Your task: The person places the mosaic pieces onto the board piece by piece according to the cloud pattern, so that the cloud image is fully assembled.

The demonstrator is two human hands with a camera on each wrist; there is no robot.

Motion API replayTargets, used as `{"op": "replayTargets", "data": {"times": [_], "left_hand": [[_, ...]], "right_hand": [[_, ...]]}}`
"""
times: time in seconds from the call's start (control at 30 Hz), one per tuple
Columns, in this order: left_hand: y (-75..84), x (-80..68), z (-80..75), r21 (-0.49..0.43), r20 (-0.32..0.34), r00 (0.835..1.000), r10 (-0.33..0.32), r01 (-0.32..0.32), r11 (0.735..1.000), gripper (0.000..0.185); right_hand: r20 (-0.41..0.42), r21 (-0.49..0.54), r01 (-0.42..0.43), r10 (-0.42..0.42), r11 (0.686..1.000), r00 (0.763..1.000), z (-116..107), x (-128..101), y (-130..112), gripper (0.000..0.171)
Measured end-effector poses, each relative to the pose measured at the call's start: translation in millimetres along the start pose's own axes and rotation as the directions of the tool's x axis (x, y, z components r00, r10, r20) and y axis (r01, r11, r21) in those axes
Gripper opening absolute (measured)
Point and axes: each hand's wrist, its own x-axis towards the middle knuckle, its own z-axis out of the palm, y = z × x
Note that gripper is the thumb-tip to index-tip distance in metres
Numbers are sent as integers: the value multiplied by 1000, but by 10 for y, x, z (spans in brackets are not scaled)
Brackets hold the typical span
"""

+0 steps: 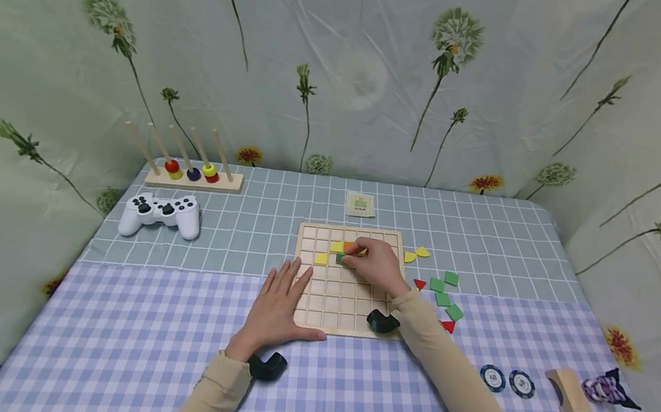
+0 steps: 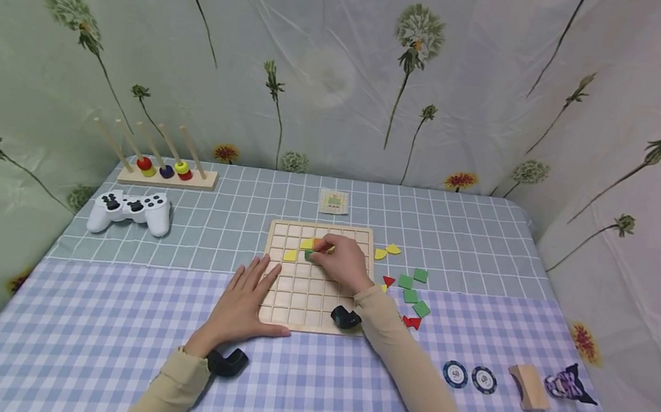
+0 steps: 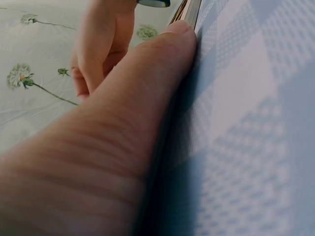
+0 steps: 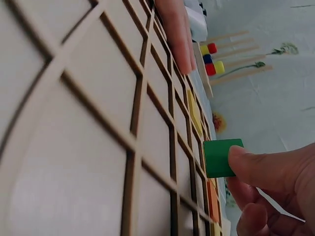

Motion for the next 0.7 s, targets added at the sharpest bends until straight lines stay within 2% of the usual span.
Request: {"op": "replayTargets", "data": {"times": [0.27,0.5,0.7], "left_hand": [[-8,-6,-4,7,-4,1000,7,-7,1000,120],[-12,-5,2,11,-11,1000,5,-5,1000,120],[-7,-5,4,8,-10,1000,6,-6,1000,120]], "right_hand": [[14,-104,74,-73,992,997,118,80,-64,7],[2,-208,76,-78,975,997,164,108,-86,8],[1,-242,71,-73,968,997,146,95,-86,9]]}}
